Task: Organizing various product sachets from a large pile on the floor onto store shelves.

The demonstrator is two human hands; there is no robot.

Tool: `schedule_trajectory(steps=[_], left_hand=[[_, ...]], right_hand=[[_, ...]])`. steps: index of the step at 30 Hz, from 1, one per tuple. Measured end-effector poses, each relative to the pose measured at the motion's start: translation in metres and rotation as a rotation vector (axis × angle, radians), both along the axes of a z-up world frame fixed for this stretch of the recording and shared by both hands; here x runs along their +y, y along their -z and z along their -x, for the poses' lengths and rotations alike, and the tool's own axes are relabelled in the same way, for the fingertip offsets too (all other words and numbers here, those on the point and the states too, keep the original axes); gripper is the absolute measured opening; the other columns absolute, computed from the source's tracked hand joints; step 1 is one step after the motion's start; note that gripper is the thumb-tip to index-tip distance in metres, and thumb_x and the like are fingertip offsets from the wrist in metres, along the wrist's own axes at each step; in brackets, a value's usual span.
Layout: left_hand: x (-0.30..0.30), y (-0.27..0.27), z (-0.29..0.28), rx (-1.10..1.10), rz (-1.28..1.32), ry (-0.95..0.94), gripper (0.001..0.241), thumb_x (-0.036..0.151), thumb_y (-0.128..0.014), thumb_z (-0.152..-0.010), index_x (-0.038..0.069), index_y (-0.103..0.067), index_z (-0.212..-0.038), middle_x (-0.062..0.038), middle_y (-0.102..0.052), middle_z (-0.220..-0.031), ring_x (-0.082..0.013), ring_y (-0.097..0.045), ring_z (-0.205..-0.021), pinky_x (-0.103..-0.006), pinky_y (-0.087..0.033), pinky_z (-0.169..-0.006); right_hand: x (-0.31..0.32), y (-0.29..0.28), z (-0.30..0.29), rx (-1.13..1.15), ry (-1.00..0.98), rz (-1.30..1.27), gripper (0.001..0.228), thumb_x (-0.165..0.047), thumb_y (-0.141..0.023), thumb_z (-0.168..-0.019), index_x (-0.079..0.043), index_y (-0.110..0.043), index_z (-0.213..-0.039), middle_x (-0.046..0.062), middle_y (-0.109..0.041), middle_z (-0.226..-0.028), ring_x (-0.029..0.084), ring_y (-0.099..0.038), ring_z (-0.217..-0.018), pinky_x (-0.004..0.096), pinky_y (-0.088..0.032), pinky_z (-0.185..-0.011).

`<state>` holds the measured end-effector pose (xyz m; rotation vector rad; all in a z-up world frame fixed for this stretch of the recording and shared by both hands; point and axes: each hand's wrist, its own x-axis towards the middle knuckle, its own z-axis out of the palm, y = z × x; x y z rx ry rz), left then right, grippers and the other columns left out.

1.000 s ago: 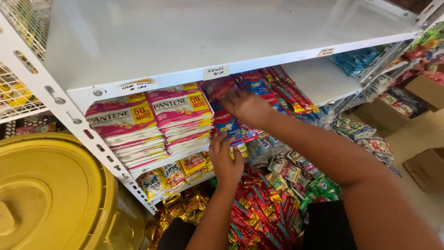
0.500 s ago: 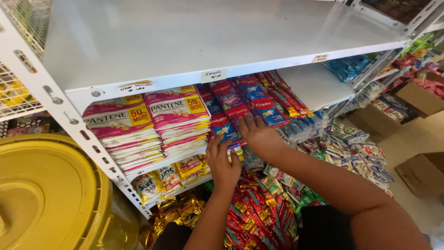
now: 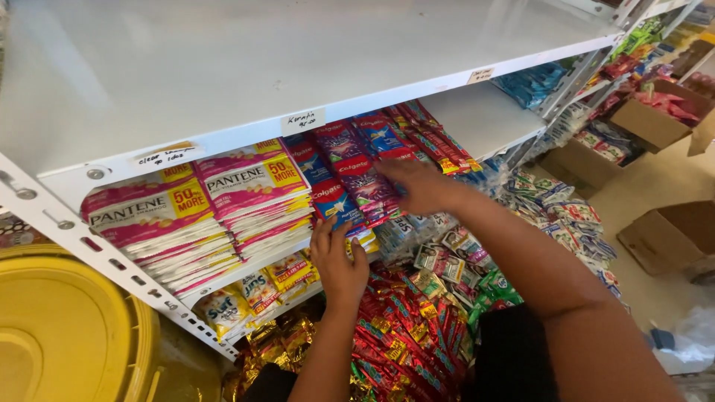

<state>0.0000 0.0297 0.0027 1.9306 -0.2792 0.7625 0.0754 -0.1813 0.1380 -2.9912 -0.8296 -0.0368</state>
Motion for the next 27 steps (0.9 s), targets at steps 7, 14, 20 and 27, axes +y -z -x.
schedule_trajectory(steps=[7, 14, 20, 27], left_hand=[[-0.002, -0.003, 0.004, 0.043, -0.024, 0.000, 0.033, 0.009, -0.065, -0.089, 0.008, -0.067, -0.123, -0.015, -0.052, -0.143, -0.0408, -0.039, -0.144, -0.0558, -0.031, -0.116], [-0.008, 0.000, 0.001, 0.025, -0.004, -0.030, 0.032, 0.009, -0.065, -0.088, 0.007, -0.068, -0.119, -0.015, -0.053, -0.143, -0.0405, -0.038, -0.144, -0.0555, -0.031, -0.118], [-0.010, -0.002, 0.002, -0.014, -0.003, -0.041, 0.033, 0.007, -0.065, -0.086, 0.007, -0.068, -0.119, -0.015, -0.052, -0.144, -0.0409, -0.038, -0.144, -0.0557, -0.030, -0.118], [-0.012, 0.000, 0.000, -0.013, 0.008, -0.041, 0.034, 0.007, -0.066, -0.084, 0.008, -0.068, -0.118, -0.014, -0.053, -0.144, -0.0395, -0.038, -0.145, -0.0550, -0.031, -0.118]], right_hand=[[-0.100, 0.043, -0.045, 0.200, 0.054, -0.253, 0.088, -0.021, -0.079, -0.073, -0.015, -0.045, -0.154, 0.013, -0.041, -0.163, 0.034, -0.041, -0.150, 0.043, -0.037, -0.120], [-0.064, 0.053, -0.025, -0.075, 0.085, -0.183, 0.094, -0.031, -0.088, -0.073, -0.005, -0.041, -0.150, 0.022, -0.046, -0.153, 0.041, -0.047, -0.139, 0.044, -0.040, -0.114], [-0.072, 0.043, -0.038, -0.045, 0.084, -0.158, 0.093, -0.035, -0.087, -0.071, -0.005, -0.046, -0.149, 0.021, -0.054, -0.147, 0.040, -0.059, -0.125, 0.045, -0.049, -0.103], [-0.103, 0.040, -0.063, 0.254, 0.221, -0.337, 0.077, -0.044, -0.077, -0.079, -0.009, -0.056, -0.144, 0.017, -0.070, -0.130, 0.031, -0.070, -0.117, 0.039, -0.054, -0.101]])
